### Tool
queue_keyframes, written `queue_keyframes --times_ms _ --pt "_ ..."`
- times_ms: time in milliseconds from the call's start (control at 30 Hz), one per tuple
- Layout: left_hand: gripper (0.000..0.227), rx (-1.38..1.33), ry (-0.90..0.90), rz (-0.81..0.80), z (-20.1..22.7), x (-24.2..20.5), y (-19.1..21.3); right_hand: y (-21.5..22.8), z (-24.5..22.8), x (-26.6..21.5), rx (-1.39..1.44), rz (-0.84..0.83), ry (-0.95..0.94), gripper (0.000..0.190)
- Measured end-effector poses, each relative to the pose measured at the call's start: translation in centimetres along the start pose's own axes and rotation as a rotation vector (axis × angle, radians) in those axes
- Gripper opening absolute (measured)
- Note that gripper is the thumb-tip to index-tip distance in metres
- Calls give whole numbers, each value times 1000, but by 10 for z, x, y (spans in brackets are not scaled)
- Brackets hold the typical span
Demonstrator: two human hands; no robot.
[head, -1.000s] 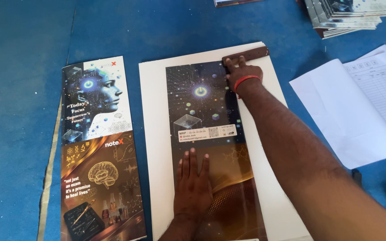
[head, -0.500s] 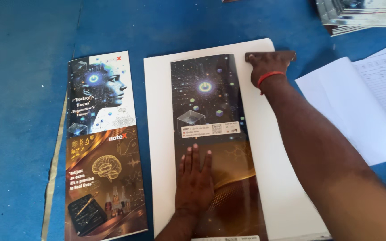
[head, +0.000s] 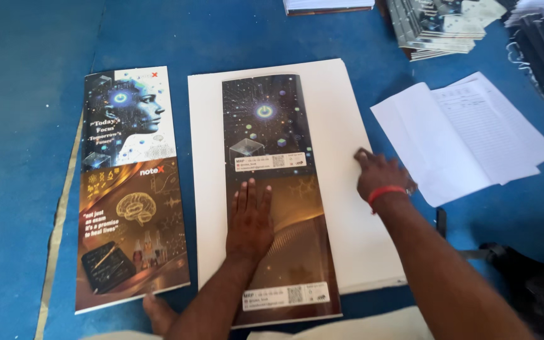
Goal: The person sits on the floor and repeatedly places a book cover onto a stack of blank pages, then uses a wooden mallet to press the spine area. The person stacks the finished items to the side and repeats the process with new materials.
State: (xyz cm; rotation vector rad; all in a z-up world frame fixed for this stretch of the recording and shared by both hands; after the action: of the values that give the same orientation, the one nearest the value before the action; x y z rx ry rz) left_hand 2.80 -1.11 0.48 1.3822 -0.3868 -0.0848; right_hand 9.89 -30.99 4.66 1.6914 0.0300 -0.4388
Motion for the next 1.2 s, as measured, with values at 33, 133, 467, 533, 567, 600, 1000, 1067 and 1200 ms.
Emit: queue_keyframes --times_ms 33,133,467,533,567,600,1000,1067,1200 --pt "60 -1 1 -18 1 -1 -2 -1 9 -14 0 -26 -51 60" --pt "59 -13 13 -91 -1 4 -3 -11 36 -46 35 -62 -178 62" --pt "73 -65 293 -459 37 -61 61 -93 -27 -154 693 -99 -207 81" --pt "74 -120 432 -506 33 -80 70 -91 -43 -165 801 -78 -188 79" --pt "73 -183 507 -482 30 -91 71 -91 -48 -169 910 -117 -193 73" --pt "73 -248 576 -457 26 -100 69 -91 -53 -173 1021 -154 -200 68" --pt "50 -556 471 173 -28 -101 83 91 -38 -180 980 489 675 65" --pt "50 -603 555 112 -36 -108 78 127 -9 -192 1222 417 496 69" --pt "49 -717 660 -63 -24 -111 64 171 8 -238 633 674 534 72"
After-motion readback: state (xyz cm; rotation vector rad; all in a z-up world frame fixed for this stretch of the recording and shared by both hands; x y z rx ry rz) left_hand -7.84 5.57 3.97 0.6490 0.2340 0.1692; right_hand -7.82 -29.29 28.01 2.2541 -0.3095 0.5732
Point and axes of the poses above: each hand's wrist, its own x-axis towards the middle knuckle, its own y-axis out of the back of the hand, z = x × y, the point moved 4 cm from there along x, towards the middle knuckle, and after that the axes turned 9 degrees about x, right-handed, at the moved point
